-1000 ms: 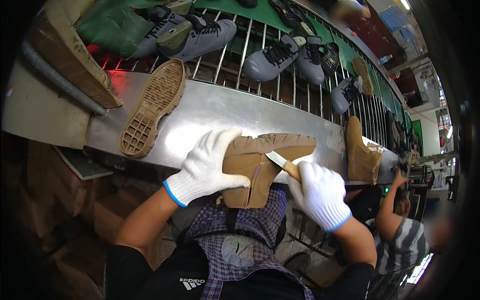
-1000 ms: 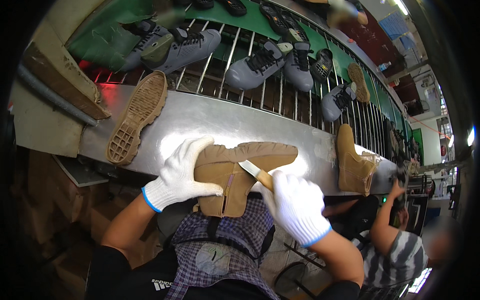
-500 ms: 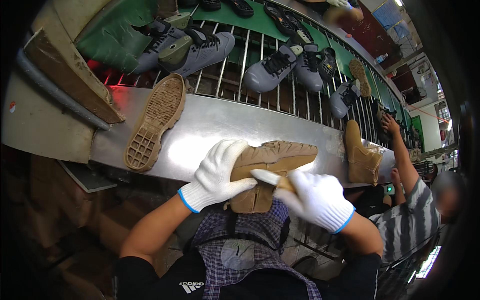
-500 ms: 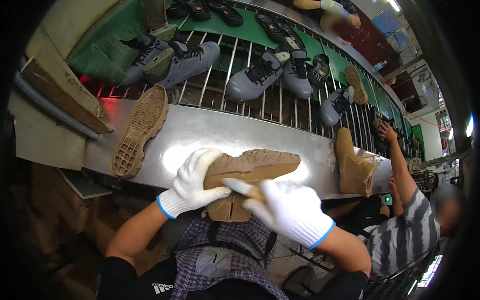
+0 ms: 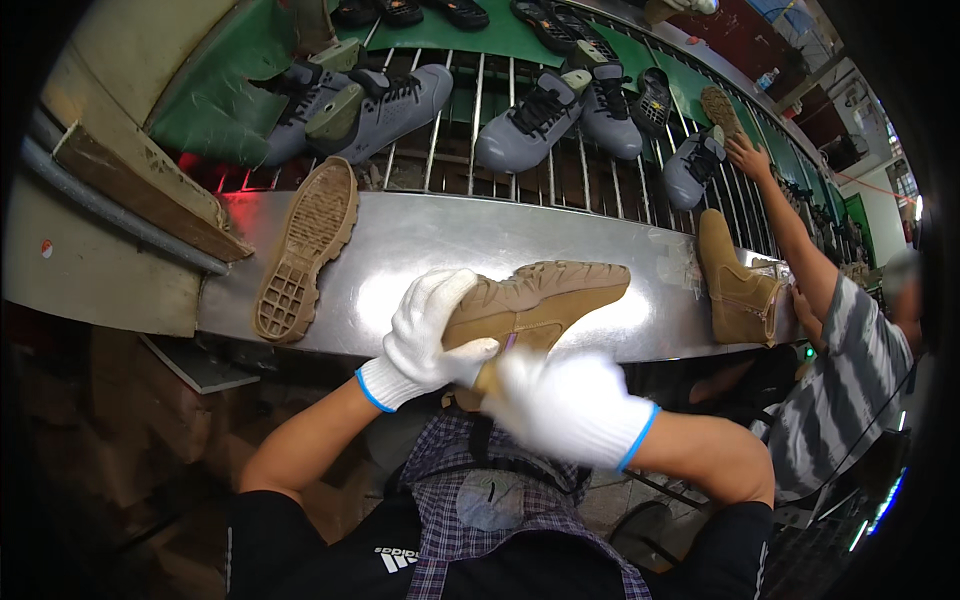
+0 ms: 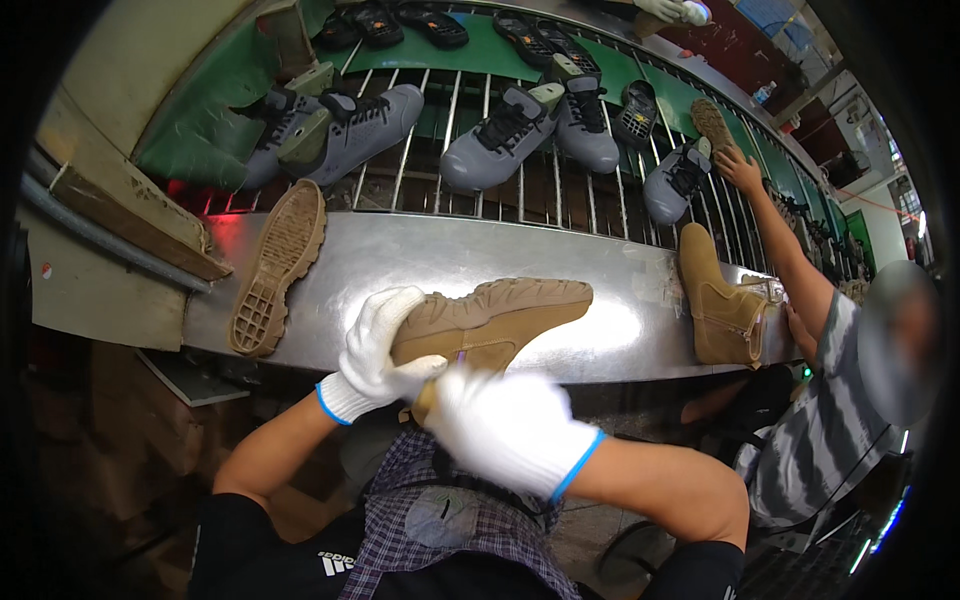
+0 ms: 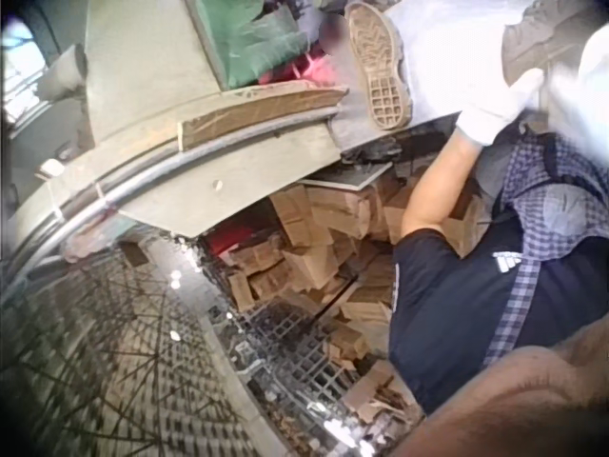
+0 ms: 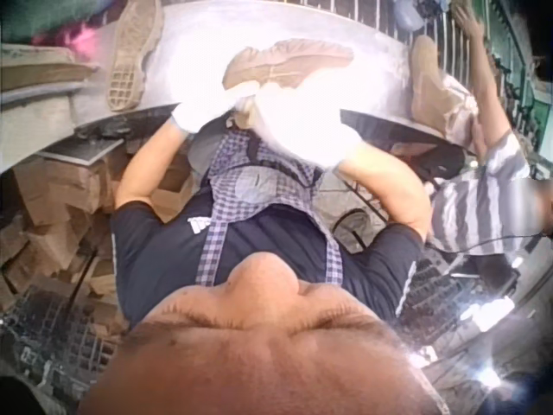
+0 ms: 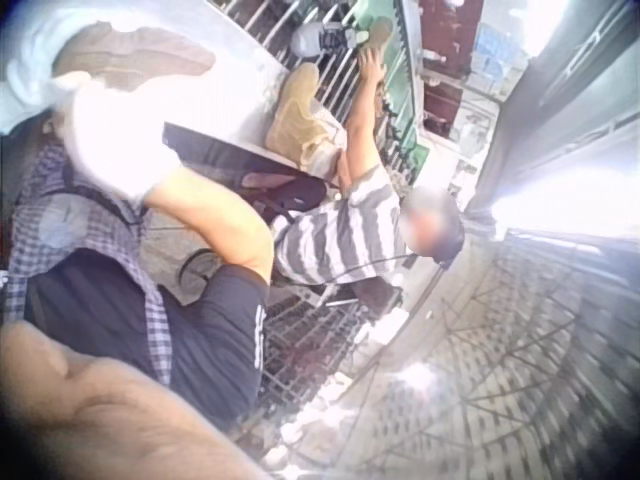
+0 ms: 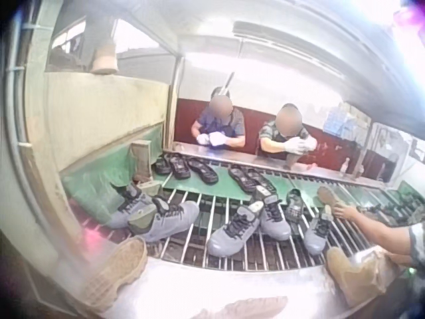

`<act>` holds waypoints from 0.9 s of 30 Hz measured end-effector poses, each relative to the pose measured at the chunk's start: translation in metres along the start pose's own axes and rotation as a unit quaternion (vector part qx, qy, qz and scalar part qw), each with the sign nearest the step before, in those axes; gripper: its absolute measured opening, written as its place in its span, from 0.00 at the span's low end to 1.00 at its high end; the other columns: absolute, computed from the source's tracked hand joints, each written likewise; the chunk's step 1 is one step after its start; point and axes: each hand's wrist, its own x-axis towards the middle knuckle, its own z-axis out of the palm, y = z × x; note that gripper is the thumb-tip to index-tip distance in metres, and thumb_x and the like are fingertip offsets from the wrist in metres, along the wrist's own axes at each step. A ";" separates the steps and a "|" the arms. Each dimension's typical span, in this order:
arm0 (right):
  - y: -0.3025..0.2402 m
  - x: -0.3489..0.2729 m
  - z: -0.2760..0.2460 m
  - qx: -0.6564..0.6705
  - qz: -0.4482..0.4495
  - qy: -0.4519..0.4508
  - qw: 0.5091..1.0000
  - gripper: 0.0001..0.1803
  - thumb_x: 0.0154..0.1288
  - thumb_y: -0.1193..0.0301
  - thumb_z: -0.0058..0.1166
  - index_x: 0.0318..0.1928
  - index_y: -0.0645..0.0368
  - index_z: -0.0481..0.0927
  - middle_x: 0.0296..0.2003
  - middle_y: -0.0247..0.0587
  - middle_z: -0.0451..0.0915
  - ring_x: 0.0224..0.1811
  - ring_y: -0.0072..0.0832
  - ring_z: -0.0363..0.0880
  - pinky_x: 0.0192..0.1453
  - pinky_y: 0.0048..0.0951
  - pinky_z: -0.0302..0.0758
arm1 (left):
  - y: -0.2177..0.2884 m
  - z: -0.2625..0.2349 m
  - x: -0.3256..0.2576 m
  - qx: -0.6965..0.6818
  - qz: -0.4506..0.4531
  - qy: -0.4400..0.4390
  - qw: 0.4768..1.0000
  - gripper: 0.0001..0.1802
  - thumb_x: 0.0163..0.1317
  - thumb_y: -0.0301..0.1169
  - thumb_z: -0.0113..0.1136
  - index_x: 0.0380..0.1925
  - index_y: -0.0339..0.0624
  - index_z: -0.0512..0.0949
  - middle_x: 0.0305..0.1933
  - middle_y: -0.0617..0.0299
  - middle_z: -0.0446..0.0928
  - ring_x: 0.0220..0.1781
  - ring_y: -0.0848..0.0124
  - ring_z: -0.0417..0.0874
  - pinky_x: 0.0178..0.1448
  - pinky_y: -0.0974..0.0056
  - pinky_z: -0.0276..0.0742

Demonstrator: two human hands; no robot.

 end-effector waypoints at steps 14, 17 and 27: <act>0.076 -0.038 -0.022 -0.047 0.150 0.135 0.978 0.23 0.77 0.51 0.59 0.43 0.62 0.85 0.29 0.50 0.85 0.34 0.51 0.89 0.43 0.49 0.85 | 0.034 -0.014 0.083 0.099 -0.051 -0.297 0.948 0.42 0.57 0.47 0.81 0.70 0.44 0.78 0.70 0.47 0.81 0.70 0.46 0.82 0.73 0.48 0.79; 0.098 -0.036 0.027 0.024 0.111 0.247 0.962 0.23 0.76 0.52 0.61 0.46 0.63 0.85 0.34 0.53 0.86 0.40 0.54 0.88 0.50 0.51 0.84 | 0.030 -0.016 0.082 0.100 0.024 -0.270 0.957 0.40 0.58 0.46 0.80 0.68 0.44 0.80 0.67 0.47 0.84 0.64 0.46 0.86 0.67 0.50 0.83; 0.107 -0.061 -0.013 0.003 0.110 0.254 0.961 0.23 0.75 0.50 0.62 0.42 0.61 0.87 0.29 0.50 0.85 0.31 0.47 0.87 0.41 0.46 0.83 | 0.037 -0.018 0.100 0.137 0.092 -0.309 0.937 0.39 0.56 0.43 0.82 0.68 0.45 0.81 0.68 0.44 0.81 0.68 0.47 0.84 0.68 0.49 0.83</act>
